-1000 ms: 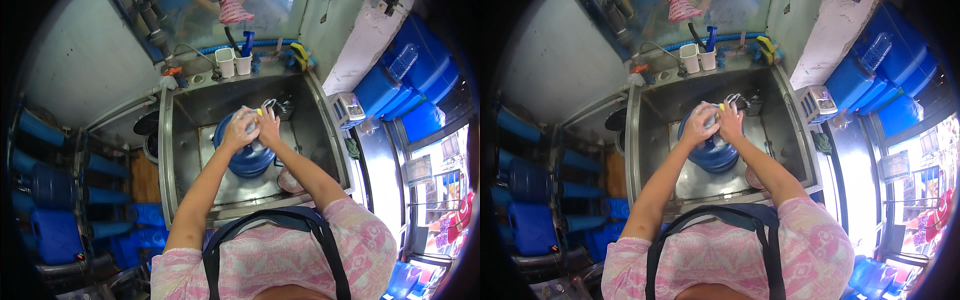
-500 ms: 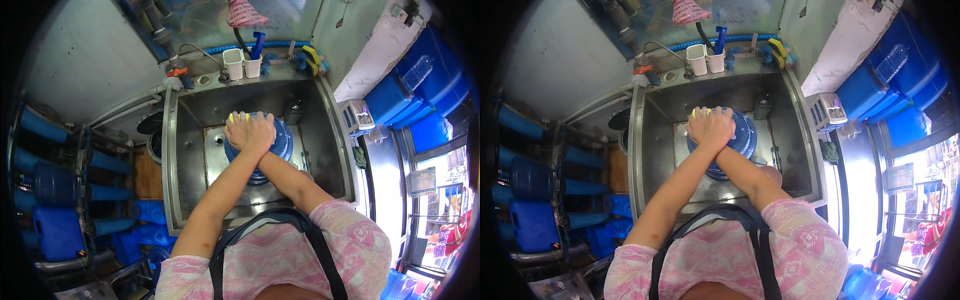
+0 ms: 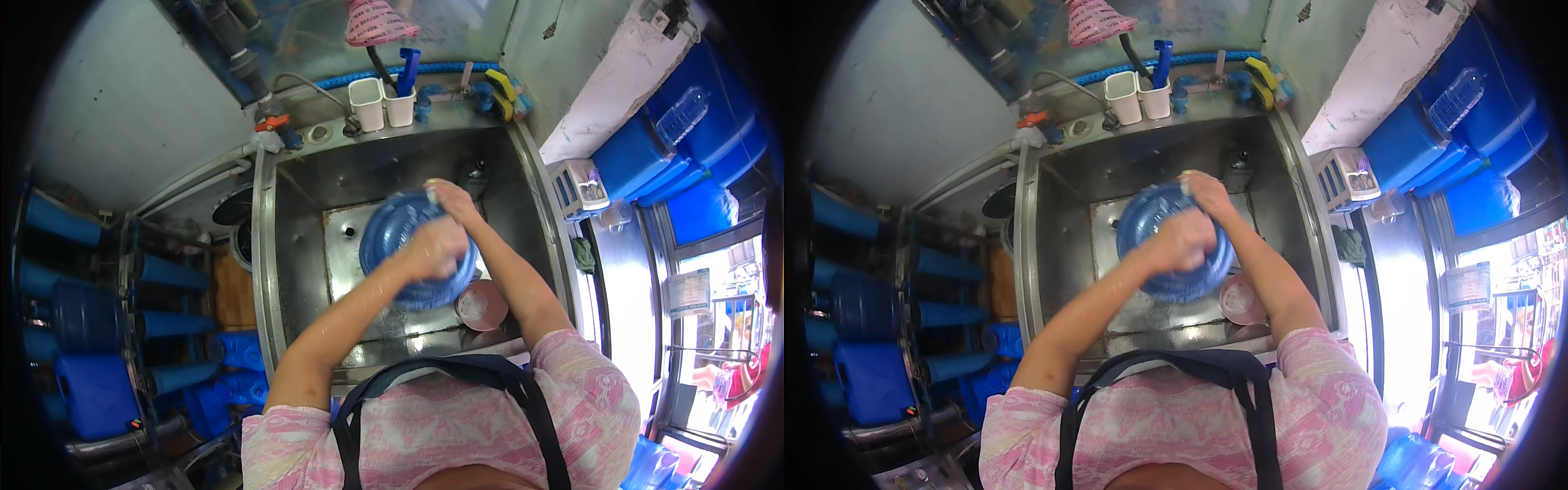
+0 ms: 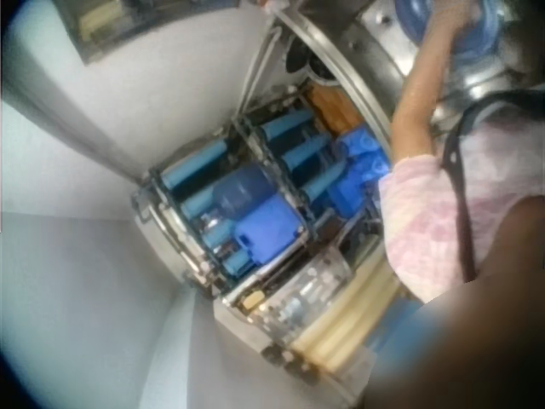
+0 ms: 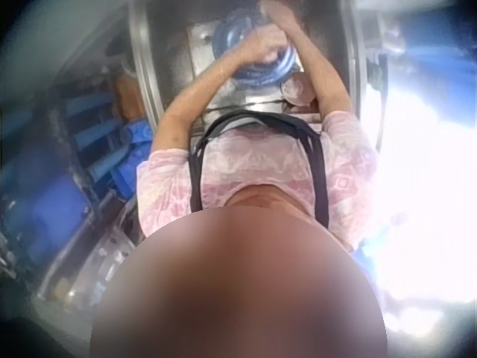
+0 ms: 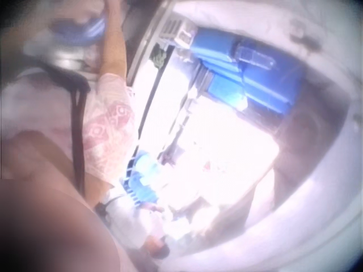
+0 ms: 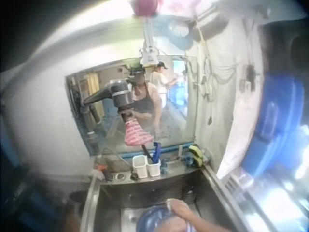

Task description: The person washes large blue water containers in a stainless steel sink using a sponge and running water. They scrub the exterior and interior, rinse thoroughly, and place the cleaned containers on a nearby counter.

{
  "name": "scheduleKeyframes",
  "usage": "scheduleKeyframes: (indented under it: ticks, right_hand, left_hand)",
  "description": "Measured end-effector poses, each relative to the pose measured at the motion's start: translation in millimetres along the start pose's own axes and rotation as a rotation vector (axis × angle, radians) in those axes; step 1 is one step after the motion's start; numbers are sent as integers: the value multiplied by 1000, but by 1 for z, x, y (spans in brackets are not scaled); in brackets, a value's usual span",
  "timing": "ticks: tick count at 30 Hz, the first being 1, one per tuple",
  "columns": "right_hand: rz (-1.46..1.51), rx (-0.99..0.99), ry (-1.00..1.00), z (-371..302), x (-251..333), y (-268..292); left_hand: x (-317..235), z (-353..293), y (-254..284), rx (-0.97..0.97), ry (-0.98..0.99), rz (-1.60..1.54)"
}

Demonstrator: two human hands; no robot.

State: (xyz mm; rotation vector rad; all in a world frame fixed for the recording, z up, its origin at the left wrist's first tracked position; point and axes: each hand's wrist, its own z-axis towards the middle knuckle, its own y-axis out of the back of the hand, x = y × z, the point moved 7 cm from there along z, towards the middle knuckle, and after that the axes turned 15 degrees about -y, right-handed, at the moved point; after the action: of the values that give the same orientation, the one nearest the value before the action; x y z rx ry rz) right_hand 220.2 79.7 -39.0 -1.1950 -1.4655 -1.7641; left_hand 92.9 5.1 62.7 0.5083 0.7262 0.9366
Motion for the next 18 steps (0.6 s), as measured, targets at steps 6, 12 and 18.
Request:
scheduleKeyframes:
  ticks: [6,12,18]
  right_hand:
    - [-529,1086,740,-140,118,-154]
    - [-2,977,462,-85,133,-110]
    - [15,-88,340,-108,60,-57]
  left_hand:
    - [-108,-23,-42,224,-135,-211]
    - [-84,-57,28,-160,147,273]
    - [-30,-58,66,-399,524,759]
